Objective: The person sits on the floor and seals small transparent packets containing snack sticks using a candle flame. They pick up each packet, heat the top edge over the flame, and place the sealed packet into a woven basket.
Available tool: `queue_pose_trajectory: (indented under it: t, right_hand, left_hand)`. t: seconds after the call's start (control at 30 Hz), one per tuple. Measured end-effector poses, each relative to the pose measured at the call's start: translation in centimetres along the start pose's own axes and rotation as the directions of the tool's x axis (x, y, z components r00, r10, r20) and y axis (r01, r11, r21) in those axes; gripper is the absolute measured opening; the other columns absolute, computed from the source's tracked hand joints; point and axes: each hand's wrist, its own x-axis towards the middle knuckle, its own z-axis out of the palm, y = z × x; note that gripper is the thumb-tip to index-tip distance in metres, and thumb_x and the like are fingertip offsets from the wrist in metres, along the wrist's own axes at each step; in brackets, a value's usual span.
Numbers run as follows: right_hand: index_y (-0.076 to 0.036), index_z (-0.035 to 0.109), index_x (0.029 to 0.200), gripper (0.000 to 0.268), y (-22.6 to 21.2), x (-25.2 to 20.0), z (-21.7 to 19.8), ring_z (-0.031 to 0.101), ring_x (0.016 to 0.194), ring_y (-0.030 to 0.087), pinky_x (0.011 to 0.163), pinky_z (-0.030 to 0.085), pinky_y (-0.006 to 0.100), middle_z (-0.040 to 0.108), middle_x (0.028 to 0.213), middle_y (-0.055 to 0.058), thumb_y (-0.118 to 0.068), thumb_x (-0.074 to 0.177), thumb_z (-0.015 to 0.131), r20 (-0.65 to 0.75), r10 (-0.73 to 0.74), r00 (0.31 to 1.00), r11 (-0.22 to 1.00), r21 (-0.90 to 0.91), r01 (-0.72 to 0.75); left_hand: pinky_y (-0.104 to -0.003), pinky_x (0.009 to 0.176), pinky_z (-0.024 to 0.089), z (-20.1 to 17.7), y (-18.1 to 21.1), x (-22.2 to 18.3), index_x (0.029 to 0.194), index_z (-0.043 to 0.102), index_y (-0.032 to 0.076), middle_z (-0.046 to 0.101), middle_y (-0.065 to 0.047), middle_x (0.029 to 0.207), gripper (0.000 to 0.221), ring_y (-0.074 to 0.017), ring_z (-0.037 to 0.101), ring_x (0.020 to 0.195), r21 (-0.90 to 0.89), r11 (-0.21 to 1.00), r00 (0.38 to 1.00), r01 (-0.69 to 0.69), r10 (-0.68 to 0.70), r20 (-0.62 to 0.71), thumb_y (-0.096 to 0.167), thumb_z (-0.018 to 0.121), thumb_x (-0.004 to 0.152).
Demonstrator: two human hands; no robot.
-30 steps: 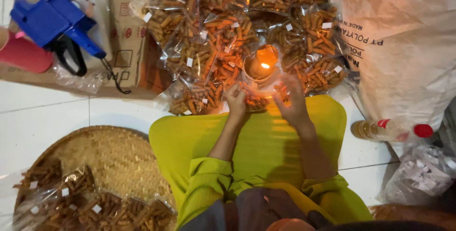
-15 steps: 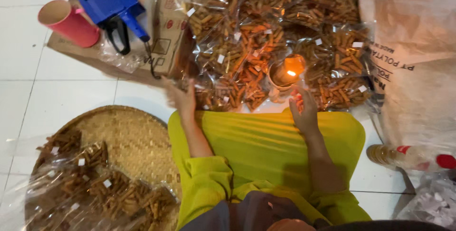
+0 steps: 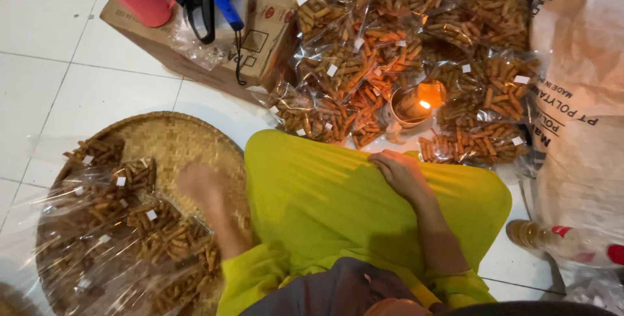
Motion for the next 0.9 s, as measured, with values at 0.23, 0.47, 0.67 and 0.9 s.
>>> queue_pose_trajectory:
  t: [0.23,0.47,0.67,0.9]
  right_hand:
    - [-0.013,0.075,0.102,0.016,-1.3,0.5,-0.4,0.069,0.089,0.031,0.077,0.055,0.04,0.072,0.097,0.007,-0.019,0.092,0.064,0.08,0.041,0.996,0.999,0.008,-0.042]
    - [-0.01,0.073,0.105,0.019,-2.3,0.1,-0.6,0.068,0.092,0.033,0.079,0.054,0.041,0.071,0.1,0.01,-0.024,0.094,0.065,0.087,0.069,0.994,0.997,-0.03,-0.066]
    - [-0.01,0.072,0.11,0.02,-2.1,-0.2,-0.4,0.068,0.092,0.034,0.079,0.054,0.042,0.072,0.106,0.012,-0.022,0.096,0.064,0.131,0.103,0.986,0.995,0.003,-0.104]
    - [-0.01,0.072,0.113,0.022,-2.7,0.1,-0.6,0.068,0.081,0.03,0.075,0.053,0.04,0.071,0.101,0.012,-0.021,0.095,0.064,0.144,0.184,0.972,0.981,0.031,-0.191]
  left_hand:
    - [-0.07,0.113,-0.003,-14.3,-10.2,4.9,0.162,0.024,0.018,0.015,-0.025,0.166,0.106,-0.0536,0.023,0.145,0.995,0.046,0.996,0.087,-0.034,-0.086,0.081,0.055,0.082]
    - [-0.081,0.118,0.023,-11.8,-9.7,6.1,0.165,0.038,0.017,0.038,-0.022,0.168,0.094,-0.0506,0.042,0.149,0.937,0.346,0.986,0.056,-0.164,0.002,0.064,0.068,0.089]
    - [-0.061,0.103,0.044,-15.3,-6.3,9.2,0.162,0.016,0.02,0.021,-0.026,0.162,0.106,-0.0482,0.048,0.133,0.612,0.712,0.887,0.345,-0.033,-0.461,0.036,0.086,0.084]
    - [-0.043,0.083,0.059,-16.9,-7.9,11.2,0.158,0.018,0.006,0.066,-0.02,0.126,0.093,-0.0331,0.071,0.1,0.247,0.939,0.823,0.238,-0.059,-0.565,0.026,0.077,0.089]
